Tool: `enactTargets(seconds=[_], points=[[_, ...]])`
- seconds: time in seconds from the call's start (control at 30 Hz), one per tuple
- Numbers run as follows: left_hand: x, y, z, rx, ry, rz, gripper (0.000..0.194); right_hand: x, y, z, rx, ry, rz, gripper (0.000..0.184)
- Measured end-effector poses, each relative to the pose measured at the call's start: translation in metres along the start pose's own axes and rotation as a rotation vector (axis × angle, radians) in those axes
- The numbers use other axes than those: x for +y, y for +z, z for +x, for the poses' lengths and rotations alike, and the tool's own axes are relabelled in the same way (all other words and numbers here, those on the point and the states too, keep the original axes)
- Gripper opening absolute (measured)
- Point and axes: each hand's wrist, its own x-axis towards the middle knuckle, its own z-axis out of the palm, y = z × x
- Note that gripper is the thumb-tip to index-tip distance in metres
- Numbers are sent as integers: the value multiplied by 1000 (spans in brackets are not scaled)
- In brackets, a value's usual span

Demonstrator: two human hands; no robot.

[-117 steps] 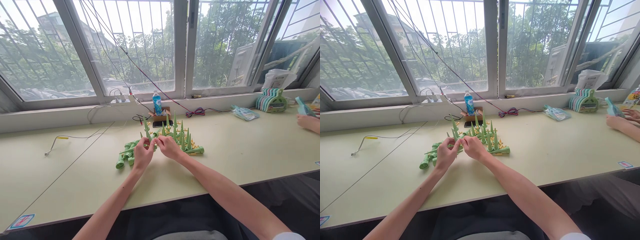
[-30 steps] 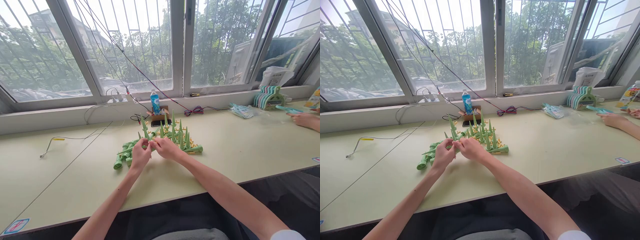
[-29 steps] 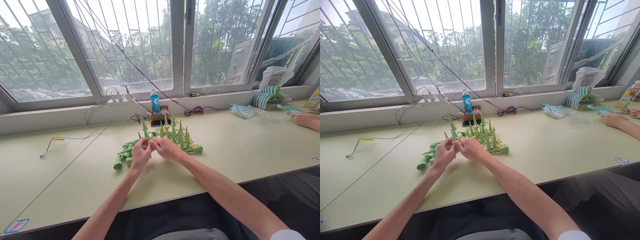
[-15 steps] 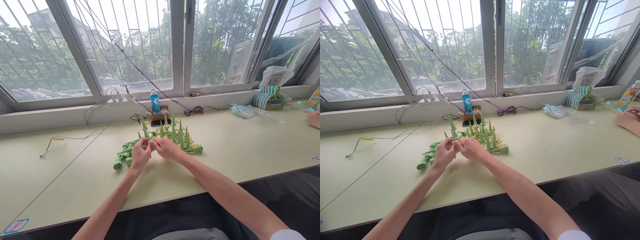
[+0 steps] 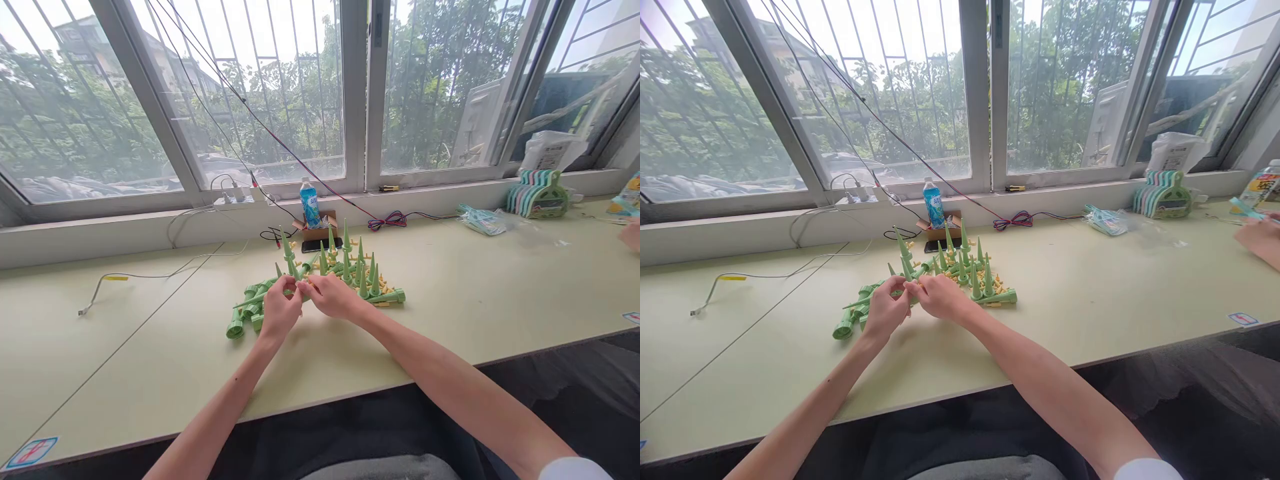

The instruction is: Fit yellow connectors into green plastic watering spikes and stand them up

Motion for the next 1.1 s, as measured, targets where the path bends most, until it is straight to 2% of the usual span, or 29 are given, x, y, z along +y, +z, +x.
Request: enactTargets(seconds=[1.1], points=[[-3,0,1,-10,23,23,29,1,0,1,-3,-4,-1,57]])
